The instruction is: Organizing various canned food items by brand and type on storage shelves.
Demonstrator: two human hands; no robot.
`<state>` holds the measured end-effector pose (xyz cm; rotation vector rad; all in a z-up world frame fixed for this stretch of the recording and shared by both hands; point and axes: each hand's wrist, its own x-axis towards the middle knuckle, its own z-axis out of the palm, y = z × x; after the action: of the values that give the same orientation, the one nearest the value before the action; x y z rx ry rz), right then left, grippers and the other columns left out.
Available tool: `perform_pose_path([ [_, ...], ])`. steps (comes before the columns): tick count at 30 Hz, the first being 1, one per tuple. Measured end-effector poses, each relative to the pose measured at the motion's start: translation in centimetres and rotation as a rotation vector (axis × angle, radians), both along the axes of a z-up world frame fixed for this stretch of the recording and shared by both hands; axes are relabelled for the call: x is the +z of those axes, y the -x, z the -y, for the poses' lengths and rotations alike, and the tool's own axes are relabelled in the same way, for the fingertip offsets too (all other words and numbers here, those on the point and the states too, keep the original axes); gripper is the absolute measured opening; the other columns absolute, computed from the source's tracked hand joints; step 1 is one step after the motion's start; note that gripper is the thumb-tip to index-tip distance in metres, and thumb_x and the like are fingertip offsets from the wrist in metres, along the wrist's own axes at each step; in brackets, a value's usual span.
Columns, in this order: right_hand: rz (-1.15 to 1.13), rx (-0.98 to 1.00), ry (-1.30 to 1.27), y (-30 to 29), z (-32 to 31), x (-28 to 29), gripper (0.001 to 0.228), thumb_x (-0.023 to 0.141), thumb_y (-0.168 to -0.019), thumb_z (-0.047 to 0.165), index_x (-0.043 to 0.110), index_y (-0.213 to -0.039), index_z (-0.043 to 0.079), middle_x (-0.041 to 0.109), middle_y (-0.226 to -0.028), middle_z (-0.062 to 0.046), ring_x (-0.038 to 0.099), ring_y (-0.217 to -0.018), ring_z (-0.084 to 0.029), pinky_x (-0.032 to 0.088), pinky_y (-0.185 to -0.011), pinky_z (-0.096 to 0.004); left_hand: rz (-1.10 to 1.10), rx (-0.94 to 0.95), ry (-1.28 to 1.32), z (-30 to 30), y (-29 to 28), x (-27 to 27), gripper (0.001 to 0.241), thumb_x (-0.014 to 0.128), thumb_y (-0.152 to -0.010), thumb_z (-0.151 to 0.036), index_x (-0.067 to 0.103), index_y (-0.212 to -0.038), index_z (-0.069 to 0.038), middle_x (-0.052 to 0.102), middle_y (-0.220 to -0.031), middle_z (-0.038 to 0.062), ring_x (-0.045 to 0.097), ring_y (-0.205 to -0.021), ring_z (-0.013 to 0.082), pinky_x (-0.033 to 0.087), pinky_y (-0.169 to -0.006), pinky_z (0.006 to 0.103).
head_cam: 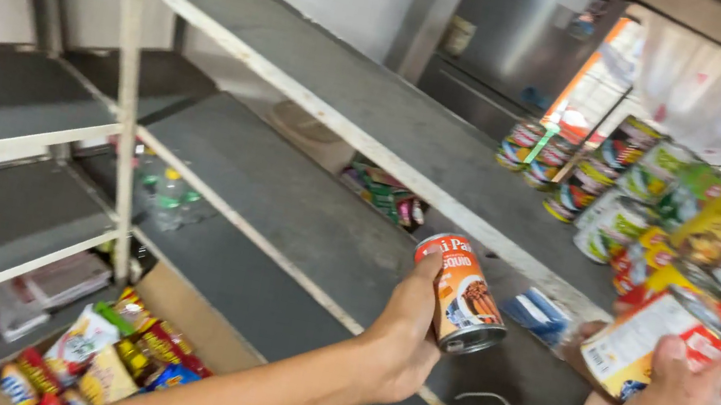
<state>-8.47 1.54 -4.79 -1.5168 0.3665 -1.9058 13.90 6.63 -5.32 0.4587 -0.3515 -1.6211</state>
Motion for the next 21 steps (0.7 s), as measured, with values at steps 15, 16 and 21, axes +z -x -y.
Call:
perform_pose_path([
  [15,-0.179,1.196,-0.933,-27.1,-7.6,-7.3,0.050,0.051,-0.107,0.041,0.057,-0.135,-0.001,0.073,-0.106,-0.017,0.072,-0.086,-0.032,0.059,-0.080,-0.048,-0.007,0.375,-0.040,-18.2,-21.8,-3.7,0.030,0.054,-0.104,-0.036,0.063,-0.106,-0.008,0.071,-0.093,0.005,0.070,-0.086,0.0165,0.059,-0.085,0.0348],
  [16,-0.187,1.225,-0.934,-29.0,-9.2,-7.1,0.050,0.051,-0.107,0.041,0.057,-0.135,-0.001,0.073,-0.106,-0.017,0.072,-0.086,-0.032,0.059,-0.080,-0.048,-0.003,0.404,-0.043,-19.8,-23.3,-3.5,0.030,0.054,-0.104,-0.036,0.063,-0.106,-0.008,0.071,-0.093,0.005,0.070,-0.086,0.0165,0.059,-0.085,0.0348],
  [21,-0.315,1.161,-0.842,-37.4,-16.9,-5.2,0.055,0.051,-0.101,0.038,0.054,-0.138,-0.002,0.072,-0.120,-0.023,0.071,-0.086,-0.031,0.058,-0.076,-0.047,0.021,0.585,-0.070,-27.7,-30.3,-3.0,0.035,0.057,-0.103,-0.040,0.063,-0.110,-0.006,0.073,-0.098,0.007,0.072,-0.091,0.0170,0.061,-0.091,0.0365],
])
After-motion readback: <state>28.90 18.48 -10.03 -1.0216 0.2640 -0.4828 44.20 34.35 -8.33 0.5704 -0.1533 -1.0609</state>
